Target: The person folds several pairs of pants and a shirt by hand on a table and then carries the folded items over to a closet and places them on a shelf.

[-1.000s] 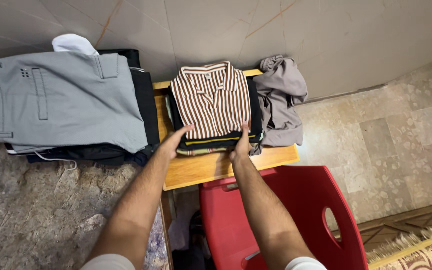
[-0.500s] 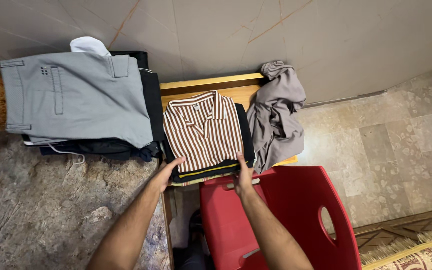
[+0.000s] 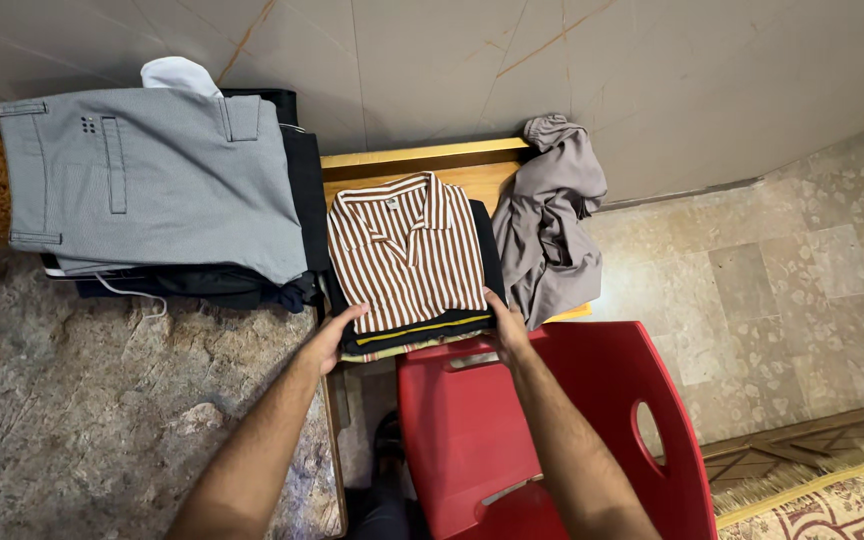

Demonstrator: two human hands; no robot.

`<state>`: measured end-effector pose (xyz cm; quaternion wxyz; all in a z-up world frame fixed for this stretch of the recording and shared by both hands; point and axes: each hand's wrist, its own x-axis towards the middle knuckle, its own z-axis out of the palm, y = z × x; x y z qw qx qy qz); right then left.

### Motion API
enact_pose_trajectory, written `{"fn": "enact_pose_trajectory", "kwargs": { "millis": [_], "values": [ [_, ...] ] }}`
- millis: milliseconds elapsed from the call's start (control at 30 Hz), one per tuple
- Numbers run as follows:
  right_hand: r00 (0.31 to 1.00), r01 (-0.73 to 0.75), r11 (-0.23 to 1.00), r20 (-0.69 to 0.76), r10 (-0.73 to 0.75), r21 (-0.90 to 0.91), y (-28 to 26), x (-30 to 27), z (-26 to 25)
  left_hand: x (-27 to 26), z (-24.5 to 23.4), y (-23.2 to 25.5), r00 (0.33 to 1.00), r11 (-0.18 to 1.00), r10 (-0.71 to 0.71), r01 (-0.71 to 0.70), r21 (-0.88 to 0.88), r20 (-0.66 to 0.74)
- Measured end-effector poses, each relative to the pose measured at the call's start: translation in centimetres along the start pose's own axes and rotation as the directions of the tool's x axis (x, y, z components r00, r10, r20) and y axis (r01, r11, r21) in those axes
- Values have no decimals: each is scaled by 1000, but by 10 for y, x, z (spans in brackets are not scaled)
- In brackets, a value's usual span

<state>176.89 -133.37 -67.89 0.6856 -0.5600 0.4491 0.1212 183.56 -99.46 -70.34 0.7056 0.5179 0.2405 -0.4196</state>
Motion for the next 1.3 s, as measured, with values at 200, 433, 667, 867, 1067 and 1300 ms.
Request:
{"fn": "enact_pose_trajectory", "kwargs": {
  "millis": [200,433,667,867,1067,1300],
  "values": [
    [941,171,897,202,-271,409,27,-23,10,-2,-12,-3,998,998,-52,53,-26,30],
    [927,-10,827,315,-203,562,63,11,-9,-17,2,-12,994,989,4,13,-144,112],
    [874,218,830,276,-400,513,60,-64,-47,-69,15,-56,987,977,82,-52,-207,141],
    [780,262,815,383,-494,517,50,-180,-90,-139,37,-99,974,975,199,-185,-124,111],
    [676,342,829,497,-544,442,79,-289,-154,-258,78,-171,884,888,458,-451,-91,89],
    [582,306,886,668,-464,348,157,-401,-209,-445,100,-315,877,867,481,-478,-142,-20]
  ]
}}
